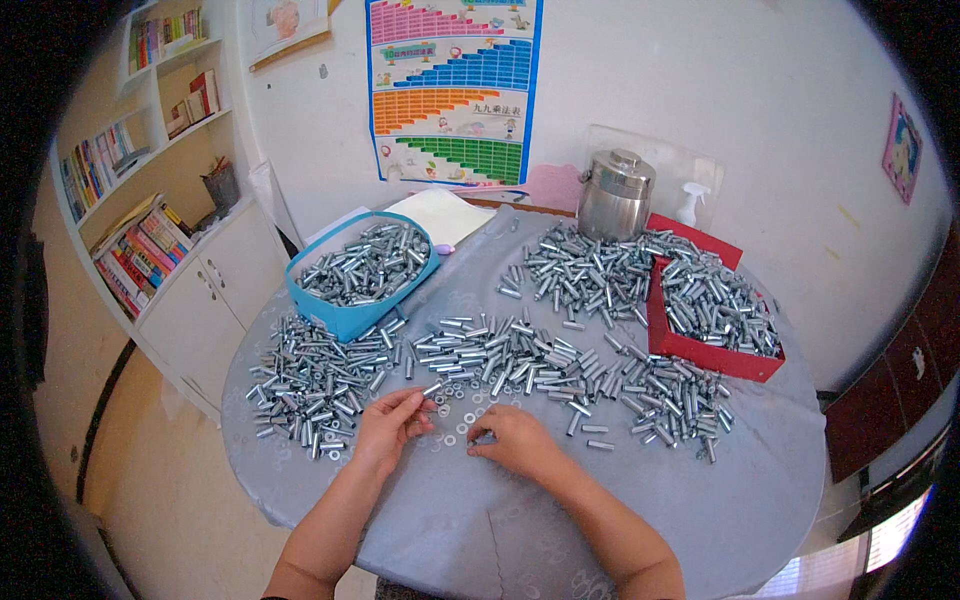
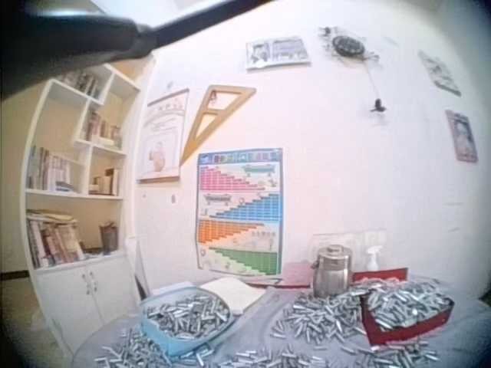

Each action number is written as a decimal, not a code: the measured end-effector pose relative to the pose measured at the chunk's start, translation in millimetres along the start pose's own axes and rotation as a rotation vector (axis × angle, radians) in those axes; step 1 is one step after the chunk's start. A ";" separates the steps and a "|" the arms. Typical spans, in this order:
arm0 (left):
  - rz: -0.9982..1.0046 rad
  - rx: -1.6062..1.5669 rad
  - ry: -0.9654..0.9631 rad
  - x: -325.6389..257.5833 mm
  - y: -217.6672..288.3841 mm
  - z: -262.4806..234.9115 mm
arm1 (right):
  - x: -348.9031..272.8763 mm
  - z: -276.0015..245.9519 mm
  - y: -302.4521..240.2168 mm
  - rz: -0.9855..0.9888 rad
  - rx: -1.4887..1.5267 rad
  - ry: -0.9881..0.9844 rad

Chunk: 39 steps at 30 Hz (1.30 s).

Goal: The person sits at a table covered with a grey cloth and repeatedly picks up small metal cylindrical fasteners and white washers. They insert the washers into the fasteners by hand and place the assembled units back onto the table. The task involves sorting and assembling these components from large piles into smaller groups.

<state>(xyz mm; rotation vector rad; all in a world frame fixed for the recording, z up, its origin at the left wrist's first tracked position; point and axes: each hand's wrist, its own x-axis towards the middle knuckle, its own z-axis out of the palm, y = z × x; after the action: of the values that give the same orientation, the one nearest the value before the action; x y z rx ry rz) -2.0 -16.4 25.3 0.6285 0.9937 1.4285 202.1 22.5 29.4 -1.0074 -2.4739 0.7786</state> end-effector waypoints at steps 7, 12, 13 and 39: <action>-0.041 0.049 -0.034 -0.6 -3.6 -0.4 | 3.4 7.5 5.1 0.113 0.133 0.166; -0.087 0.042 -0.088 -1.1 -7.0 1.4 | 7.7 6.6 0.0 0.257 0.640 0.525; -0.093 0.042 -0.101 -1.3 -7.5 2.1 | 8.1 6.8 0.6 0.249 0.681 0.554; -0.116 -0.012 -0.151 -4.4 -16.2 5.1 | 1.7 8.6 -18.6 -0.065 0.168 0.507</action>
<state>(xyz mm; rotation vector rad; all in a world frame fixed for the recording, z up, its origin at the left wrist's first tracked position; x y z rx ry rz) 11.1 -21.2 14.7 0.6491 0.8878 1.2655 186.8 9.6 34.2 -0.9218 -1.9645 0.6067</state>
